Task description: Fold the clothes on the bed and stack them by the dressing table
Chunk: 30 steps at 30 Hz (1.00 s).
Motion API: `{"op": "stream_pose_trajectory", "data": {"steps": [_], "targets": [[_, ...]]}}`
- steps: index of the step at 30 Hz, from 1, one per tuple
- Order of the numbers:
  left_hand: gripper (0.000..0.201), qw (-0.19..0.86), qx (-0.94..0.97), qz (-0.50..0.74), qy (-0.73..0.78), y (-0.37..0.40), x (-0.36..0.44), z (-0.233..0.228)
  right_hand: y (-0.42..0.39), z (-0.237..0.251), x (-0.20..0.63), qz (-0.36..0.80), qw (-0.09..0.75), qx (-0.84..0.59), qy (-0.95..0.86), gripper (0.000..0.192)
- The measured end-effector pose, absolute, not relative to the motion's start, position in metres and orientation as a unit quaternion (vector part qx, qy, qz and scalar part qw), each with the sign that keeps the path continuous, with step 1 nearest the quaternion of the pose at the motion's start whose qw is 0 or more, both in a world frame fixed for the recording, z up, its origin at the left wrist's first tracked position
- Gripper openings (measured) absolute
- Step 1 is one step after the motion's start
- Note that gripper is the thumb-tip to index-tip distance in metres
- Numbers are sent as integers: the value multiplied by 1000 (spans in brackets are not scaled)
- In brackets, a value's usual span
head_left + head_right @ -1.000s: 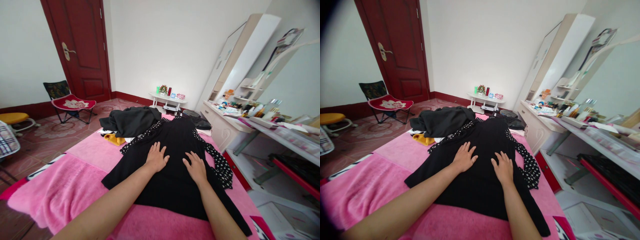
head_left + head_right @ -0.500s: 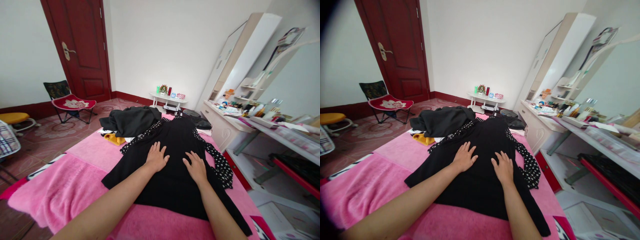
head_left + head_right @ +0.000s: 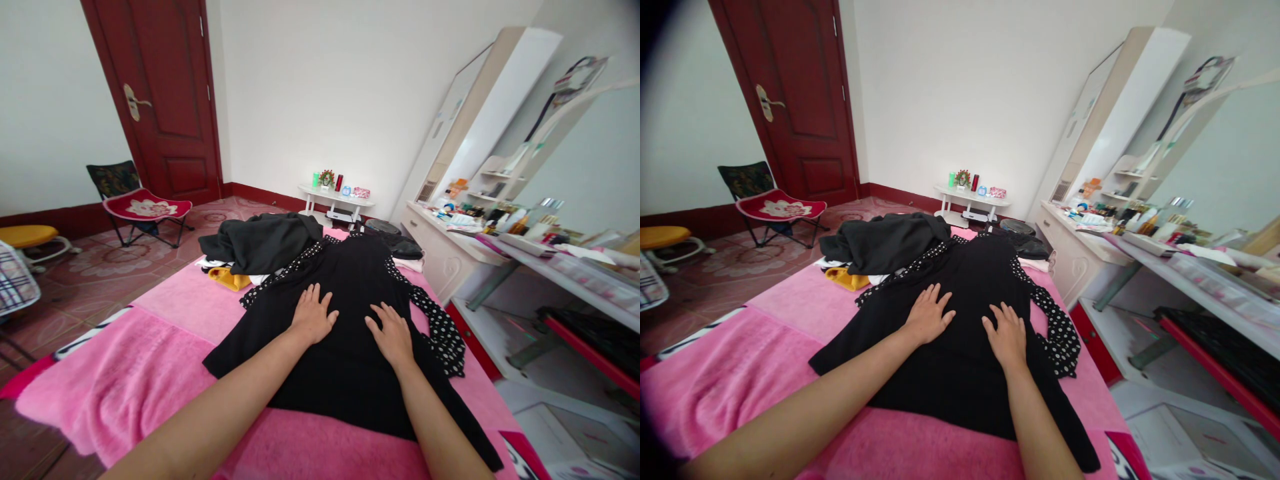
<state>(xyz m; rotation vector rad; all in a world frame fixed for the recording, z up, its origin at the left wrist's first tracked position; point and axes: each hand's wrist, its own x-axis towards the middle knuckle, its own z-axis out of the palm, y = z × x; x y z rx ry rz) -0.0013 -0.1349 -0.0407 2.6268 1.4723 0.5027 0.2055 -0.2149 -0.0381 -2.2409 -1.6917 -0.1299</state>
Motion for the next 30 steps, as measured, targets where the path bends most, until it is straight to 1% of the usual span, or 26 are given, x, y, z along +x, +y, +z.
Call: {"op": "stream_pose_trajectory", "data": {"steps": [25,30], "targets": [[62,52,860,157,483,-139,-2,-36,-214,-41,208,-47,163,-788,-592,47],[59,87,882,112,449,-142,-15,-21,-214,-39,207,-44,162,-788,-593,47]]}}
